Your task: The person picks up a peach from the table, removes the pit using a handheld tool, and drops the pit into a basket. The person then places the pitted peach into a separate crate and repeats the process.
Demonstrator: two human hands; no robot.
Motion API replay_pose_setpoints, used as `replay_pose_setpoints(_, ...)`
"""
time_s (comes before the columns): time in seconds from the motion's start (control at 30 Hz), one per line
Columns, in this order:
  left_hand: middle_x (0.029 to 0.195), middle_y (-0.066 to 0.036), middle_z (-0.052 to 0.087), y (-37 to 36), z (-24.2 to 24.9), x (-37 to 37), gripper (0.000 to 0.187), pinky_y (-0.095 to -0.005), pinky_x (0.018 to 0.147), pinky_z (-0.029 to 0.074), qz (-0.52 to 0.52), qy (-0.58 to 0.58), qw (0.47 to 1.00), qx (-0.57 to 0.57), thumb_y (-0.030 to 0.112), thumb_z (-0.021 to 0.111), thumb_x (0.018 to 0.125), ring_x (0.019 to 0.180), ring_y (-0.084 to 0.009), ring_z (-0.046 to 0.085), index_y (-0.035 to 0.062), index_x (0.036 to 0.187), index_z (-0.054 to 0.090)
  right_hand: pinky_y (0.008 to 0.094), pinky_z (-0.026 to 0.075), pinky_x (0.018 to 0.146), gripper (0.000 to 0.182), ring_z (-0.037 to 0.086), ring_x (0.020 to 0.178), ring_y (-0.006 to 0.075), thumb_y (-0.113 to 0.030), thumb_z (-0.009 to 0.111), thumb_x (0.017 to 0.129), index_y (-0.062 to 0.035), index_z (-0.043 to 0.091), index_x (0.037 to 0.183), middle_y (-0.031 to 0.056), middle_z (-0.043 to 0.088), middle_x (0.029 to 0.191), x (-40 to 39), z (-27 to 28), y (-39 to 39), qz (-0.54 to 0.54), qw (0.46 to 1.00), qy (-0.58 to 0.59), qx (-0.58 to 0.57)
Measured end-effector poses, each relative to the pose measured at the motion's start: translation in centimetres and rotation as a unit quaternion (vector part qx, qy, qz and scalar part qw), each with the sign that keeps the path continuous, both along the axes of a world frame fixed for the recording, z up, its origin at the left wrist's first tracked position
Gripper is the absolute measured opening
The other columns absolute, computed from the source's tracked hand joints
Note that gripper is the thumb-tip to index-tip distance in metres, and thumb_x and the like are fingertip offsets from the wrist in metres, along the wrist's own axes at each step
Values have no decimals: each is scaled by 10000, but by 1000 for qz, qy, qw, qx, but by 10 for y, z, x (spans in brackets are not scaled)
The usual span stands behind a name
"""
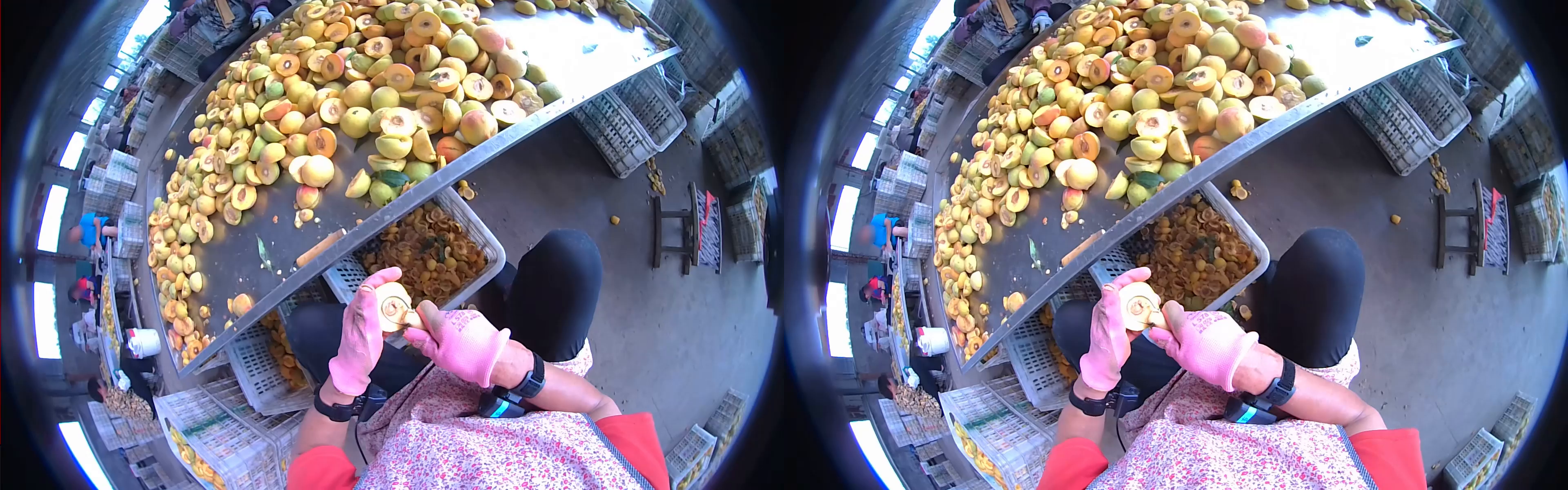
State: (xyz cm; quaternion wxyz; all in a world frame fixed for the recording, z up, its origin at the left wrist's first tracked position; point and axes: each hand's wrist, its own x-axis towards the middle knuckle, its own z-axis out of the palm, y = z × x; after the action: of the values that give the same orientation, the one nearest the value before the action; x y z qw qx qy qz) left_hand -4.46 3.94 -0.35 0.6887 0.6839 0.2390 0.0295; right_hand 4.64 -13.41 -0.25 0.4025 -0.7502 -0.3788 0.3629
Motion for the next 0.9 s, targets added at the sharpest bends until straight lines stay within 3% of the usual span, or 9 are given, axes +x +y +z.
replay_pose_setpoints(0.17,1185,-78,668,16,14,4,646,-284,919,504,-70,92,993,12,536,297,1104,1029,-149,632,6,1321,595,521,504,646,386,672,751,436,-424,497,1056,-38,477,1046,232,662,779,3,-3,1,35,999,25,-10)
replay_pose_setpoints(0.23,1158,-87,675,21,12,5,660,-294,908,504,-111,90,987,77,548,295,1101,1018,-152,627,0,1306,601,523,506,661,389,676,764,437,-428,498,1054,-39,486,1053,236,668,790,2,-3,3,36,998,52,-20)
replay_pose_setpoints(0.3,1160,-92,674,20,13,7,674,-298,919,503,-105,89,987,83,554,291,1098,1024,-161,630,-9,1300,602,525,508,676,392,680,778,437,-433,499,1053,-41,494,1061,239,675,802,1,-6,6,39,996,77,-29)
replay_pose_setpoints(0.37,1035,-38,655,15,10,7,776,-235,758,534,-59,59,995,62,672,284,1049,899,-99,644,19,1337,586,527,509,691,395,682,792,437,-440,500,1050,-46,505,1066,241,677,808,-5,-11,7,1,993,118,7)
replay_pose_setpoints(0.6,1003,-31,654,6,-11,-2,801,-223,740,527,-24,27,993,109,705,272,1033,869,-98,644,27,1302,605,518,512,666,402,682,781,437,-423,510,1051,-21,487,1053,234,673,795,1,-10,1,47,998,43,-21)
replay_pose_setpoints(0.67,996,-39,657,9,-3,-5,713,-236,721,495,-67,106,992,1,629,310,1066,828,-90,605,20,1283,611,514,513,654,409,683,776,433,-417,519,1049,-10,476,1047,232,669,784,0,-15,-1,85,996,16,-20)
replay_pose_setpoints(0.8,930,-13,639,17,15,1,756,-213,642,462,-95,141,985,-14,685,322,1036,750,-65,577,32,1284,611,505,512,644,408,682,766,428,-422,515,1053,-15,489,1051,222,663,762,-3,-16,-3,88,995,32,-31)
replay_pose_setpoints(0.87,985,-28,639,28,26,8,801,-215,653,473,-193,157,969,9,723,304,1017,755,-79,586,36,1316,586,500,508,635,405,682,758,425,-428,507,1058,-23,512,1054,216,658,751,-5,-12,-3,48,993,106,0)
replay_pose_setpoints(0.9,985,-28,639,25,30,8,801,-215,653,473,-192,156,969,11,723,304,1017,755,-79,586,36,1316,586,500,508,635,405,682,758,425,-428,507,1058,-23,512,1054,216,658,751,-6,-10,-2,48,993,105,2)
